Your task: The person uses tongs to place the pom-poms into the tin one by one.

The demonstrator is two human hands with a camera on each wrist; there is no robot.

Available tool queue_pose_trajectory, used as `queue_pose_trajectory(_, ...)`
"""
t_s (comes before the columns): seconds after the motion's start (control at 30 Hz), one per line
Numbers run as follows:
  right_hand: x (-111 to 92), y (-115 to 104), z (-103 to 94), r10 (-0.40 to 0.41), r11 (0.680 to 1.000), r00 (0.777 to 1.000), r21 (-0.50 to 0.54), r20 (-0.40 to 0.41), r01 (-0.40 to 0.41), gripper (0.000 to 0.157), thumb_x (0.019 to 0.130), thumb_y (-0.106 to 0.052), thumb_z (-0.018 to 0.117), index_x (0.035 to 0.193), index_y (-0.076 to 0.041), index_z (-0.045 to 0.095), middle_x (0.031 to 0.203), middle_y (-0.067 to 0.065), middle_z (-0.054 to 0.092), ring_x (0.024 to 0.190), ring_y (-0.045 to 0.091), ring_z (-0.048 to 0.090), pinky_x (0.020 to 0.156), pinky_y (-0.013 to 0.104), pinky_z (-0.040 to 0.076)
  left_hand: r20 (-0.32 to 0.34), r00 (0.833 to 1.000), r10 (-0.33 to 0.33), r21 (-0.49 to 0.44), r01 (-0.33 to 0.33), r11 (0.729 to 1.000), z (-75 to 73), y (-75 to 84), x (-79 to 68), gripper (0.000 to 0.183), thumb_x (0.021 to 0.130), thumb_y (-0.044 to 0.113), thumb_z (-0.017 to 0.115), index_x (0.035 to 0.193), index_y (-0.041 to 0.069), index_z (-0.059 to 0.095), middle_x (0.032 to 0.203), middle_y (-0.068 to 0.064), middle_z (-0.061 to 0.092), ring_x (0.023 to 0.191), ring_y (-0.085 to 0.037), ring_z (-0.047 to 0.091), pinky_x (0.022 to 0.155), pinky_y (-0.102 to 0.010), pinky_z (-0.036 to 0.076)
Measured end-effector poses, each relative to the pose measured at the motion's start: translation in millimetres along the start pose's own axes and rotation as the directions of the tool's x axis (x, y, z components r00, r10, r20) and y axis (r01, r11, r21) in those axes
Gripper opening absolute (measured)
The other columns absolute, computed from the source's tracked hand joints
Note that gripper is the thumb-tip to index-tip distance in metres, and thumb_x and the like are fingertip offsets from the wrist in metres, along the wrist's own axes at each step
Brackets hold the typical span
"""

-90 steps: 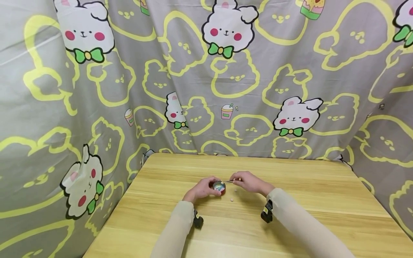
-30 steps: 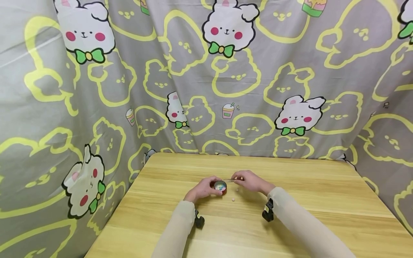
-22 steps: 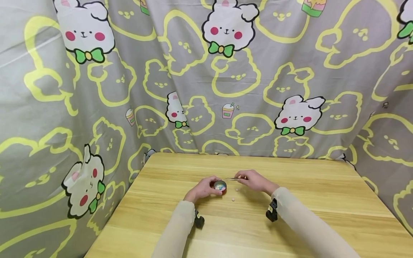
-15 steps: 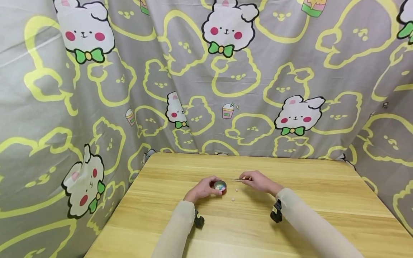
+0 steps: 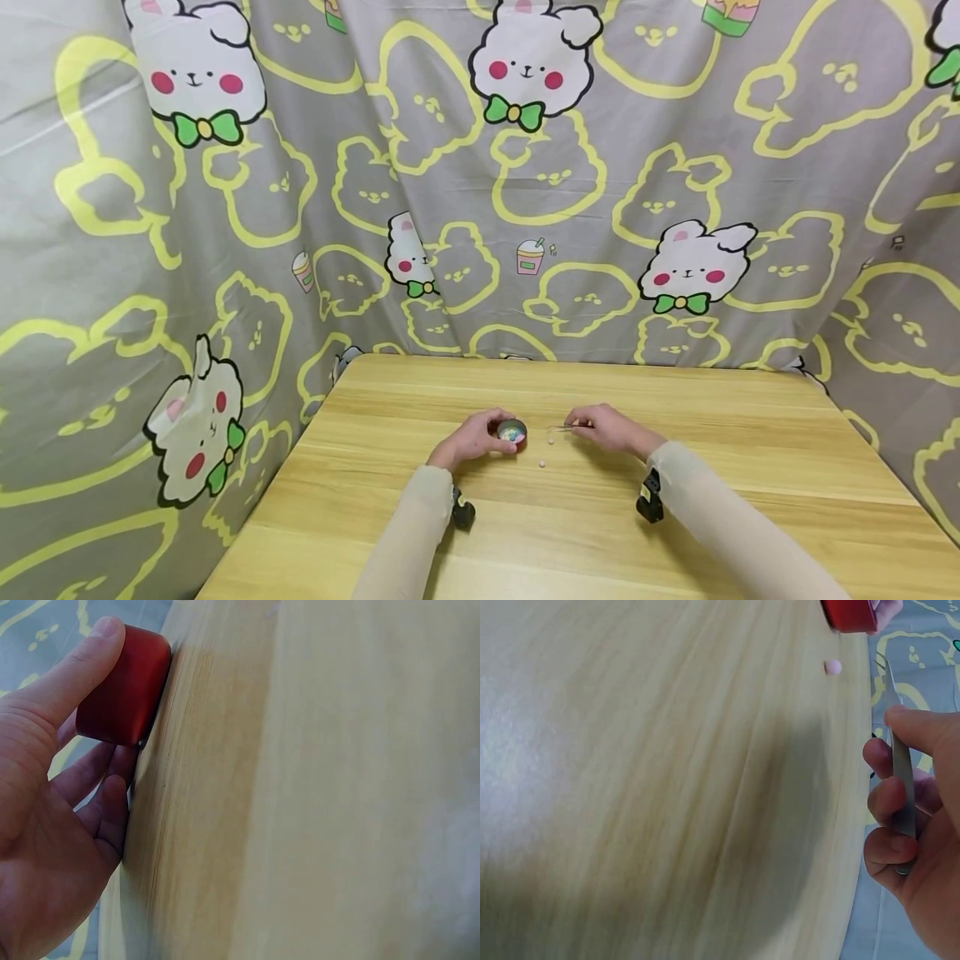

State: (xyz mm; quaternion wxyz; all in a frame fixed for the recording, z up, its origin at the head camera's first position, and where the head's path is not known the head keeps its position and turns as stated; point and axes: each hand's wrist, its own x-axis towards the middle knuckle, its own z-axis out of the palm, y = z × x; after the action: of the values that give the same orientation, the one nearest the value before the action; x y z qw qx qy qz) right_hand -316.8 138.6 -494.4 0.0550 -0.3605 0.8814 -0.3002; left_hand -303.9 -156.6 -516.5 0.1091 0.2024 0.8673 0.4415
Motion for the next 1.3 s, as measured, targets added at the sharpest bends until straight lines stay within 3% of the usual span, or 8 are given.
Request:
queue_pose_trajectory(0.47,-0.8,3.2,9.3,-0.057,0.993,0.998,-0.103,-0.002,0.057,0.011,0.092,-0.008,0.061,0.098,-0.012,0.068,0.087,-0.005,0.065,0.076,0.007,0.056,0.069,0.031,0.046,0.008,1.0,-0.006,-0.006,0.006,1.0,-0.3,1.8,-0.5,0.048,0.079,0.019,0.078,0.123,0.012,0.059,0.109,0.001,0.06,0.098,-0.014,0.053,0.085,-0.031,0.042)
queue_pose_trajectory(1.03,-5.3,3.2,10.2,-0.073,0.991,0.997,-0.109,-0.003,0.072,0.011,0.091,-0.007,0.061,0.1,-0.008,0.067,0.086,-0.002,0.064,0.074,0.008,0.055,0.067,0.032,0.046,0.012,1.0,0.008,-0.004,-0.008,1.0,-0.5,2.5,-0.9,0.047,0.079,0.019,0.078,0.122,0.011,0.059,0.109,-0.001,0.06,0.097,-0.016,0.054,0.084,-0.029,0.042)
queue_pose_trajectory(1.3,-7.1,0.5,8.8,-0.06,0.993,0.998,-0.102,0.003,0.06,0.011,0.092,-0.007,0.06,0.1,-0.007,0.067,0.086,-0.001,0.064,0.073,0.008,0.053,0.066,0.032,0.045,0.009,1.0,0.026,-0.03,-0.026,0.999,-1.7,8.1,-4.4,0.047,0.08,0.015,0.077,0.123,0.007,0.058,0.112,-0.007,0.06,0.1,-0.023,0.054,0.084,-0.032,0.042)
